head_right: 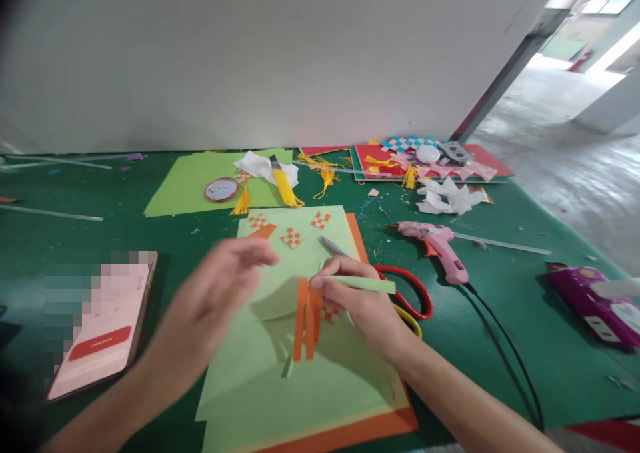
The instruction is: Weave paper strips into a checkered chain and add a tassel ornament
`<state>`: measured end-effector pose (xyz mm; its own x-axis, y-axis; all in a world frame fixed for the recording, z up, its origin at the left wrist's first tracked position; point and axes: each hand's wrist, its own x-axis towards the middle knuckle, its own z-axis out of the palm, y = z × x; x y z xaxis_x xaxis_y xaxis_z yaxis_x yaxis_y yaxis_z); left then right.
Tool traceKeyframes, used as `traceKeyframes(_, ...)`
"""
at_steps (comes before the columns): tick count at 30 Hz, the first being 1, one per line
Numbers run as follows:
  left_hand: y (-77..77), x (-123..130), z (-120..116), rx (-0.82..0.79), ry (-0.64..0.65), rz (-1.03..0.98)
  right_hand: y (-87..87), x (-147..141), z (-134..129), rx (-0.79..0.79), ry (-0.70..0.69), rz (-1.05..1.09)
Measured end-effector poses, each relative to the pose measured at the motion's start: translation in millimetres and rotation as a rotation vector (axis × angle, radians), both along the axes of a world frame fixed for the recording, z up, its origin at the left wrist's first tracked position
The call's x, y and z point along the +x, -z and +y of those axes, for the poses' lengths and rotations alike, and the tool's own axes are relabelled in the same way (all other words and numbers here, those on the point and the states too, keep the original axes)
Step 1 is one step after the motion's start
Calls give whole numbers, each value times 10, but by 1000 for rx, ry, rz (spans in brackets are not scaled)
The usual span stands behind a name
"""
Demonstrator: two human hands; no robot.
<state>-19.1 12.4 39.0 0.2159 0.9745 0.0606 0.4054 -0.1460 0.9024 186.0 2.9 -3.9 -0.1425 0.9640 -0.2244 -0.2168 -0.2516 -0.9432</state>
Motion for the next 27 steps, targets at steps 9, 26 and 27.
traceKeyframes(9, 332, 254, -85, -127, 231, -31, 30, -64, -10, -9, -35, -122)
traceKeyframes(26, 524, 175, -110, -167, 171, -81, 26, -118, 10, -21, -99, -325)
traceKeyframes(27, 526, 174, -108, -148, 173, -72, 26, -117, 14, -29, -95, -328)
